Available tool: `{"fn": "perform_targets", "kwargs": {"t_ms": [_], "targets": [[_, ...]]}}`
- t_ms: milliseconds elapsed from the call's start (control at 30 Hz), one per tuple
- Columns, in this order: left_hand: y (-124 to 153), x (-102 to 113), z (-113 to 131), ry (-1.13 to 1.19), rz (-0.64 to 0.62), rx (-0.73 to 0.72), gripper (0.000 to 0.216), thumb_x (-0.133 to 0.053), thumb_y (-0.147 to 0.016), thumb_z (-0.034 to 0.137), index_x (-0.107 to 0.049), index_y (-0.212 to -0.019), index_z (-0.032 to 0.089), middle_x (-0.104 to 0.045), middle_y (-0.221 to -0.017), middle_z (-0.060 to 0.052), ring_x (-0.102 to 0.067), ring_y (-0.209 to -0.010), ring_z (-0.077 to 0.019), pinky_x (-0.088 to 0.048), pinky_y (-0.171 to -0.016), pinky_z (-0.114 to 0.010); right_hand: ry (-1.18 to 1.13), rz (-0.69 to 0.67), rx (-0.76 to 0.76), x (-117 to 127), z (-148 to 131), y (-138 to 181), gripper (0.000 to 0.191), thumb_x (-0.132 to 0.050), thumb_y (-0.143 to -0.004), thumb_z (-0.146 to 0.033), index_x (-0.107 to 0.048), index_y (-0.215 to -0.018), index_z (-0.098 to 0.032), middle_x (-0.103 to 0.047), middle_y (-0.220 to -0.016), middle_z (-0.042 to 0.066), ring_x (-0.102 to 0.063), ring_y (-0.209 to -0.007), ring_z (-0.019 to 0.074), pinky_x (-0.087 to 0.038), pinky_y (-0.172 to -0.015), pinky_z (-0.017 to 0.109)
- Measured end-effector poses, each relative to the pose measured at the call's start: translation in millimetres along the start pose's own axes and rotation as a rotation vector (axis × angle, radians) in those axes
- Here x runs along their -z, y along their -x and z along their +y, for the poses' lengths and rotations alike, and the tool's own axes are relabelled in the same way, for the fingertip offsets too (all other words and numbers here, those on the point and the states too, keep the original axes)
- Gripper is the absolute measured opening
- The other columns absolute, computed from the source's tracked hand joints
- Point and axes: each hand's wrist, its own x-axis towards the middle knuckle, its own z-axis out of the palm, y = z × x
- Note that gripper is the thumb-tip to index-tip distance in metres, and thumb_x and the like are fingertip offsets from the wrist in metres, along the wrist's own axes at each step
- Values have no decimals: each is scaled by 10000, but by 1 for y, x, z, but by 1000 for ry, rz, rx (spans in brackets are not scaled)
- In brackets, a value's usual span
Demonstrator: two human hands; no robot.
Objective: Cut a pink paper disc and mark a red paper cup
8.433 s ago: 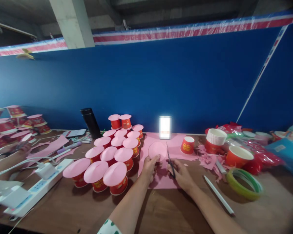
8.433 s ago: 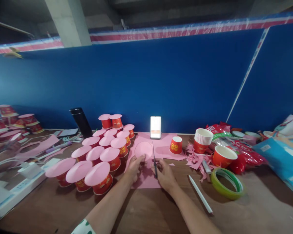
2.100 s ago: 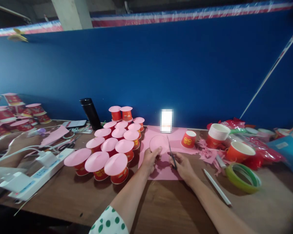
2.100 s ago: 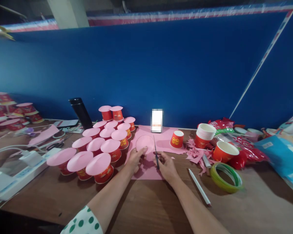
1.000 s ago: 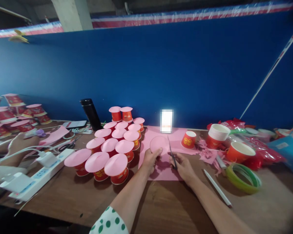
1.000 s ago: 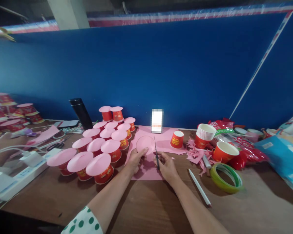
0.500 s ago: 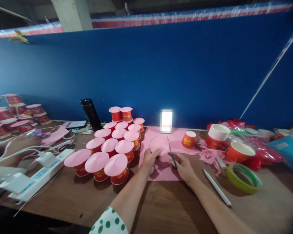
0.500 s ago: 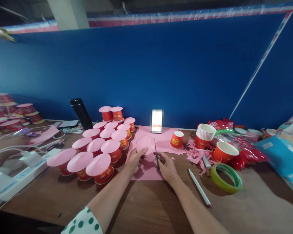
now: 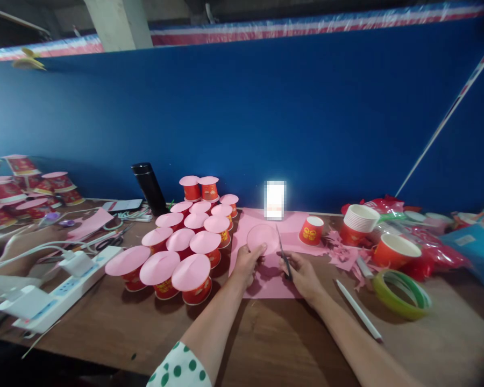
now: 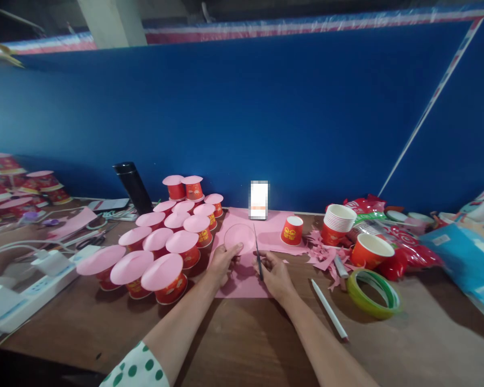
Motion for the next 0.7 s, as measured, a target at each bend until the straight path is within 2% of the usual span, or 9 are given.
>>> {"fn": "perform_targets", "kwargs": {"t_ms": [700], "targets": [[-2, 0, -2, 10, 5, -20, 391, -790, -528, 425, -548, -662, 149, -541, -483, 28, -440, -389, -51, -261, -351, -158, -7, 2, 7, 2, 3, -2, 444, -757, -620, -395, -647, -989, -172, -562, -611, -35, -495, -495, 97, -375, -431, 202]]}}
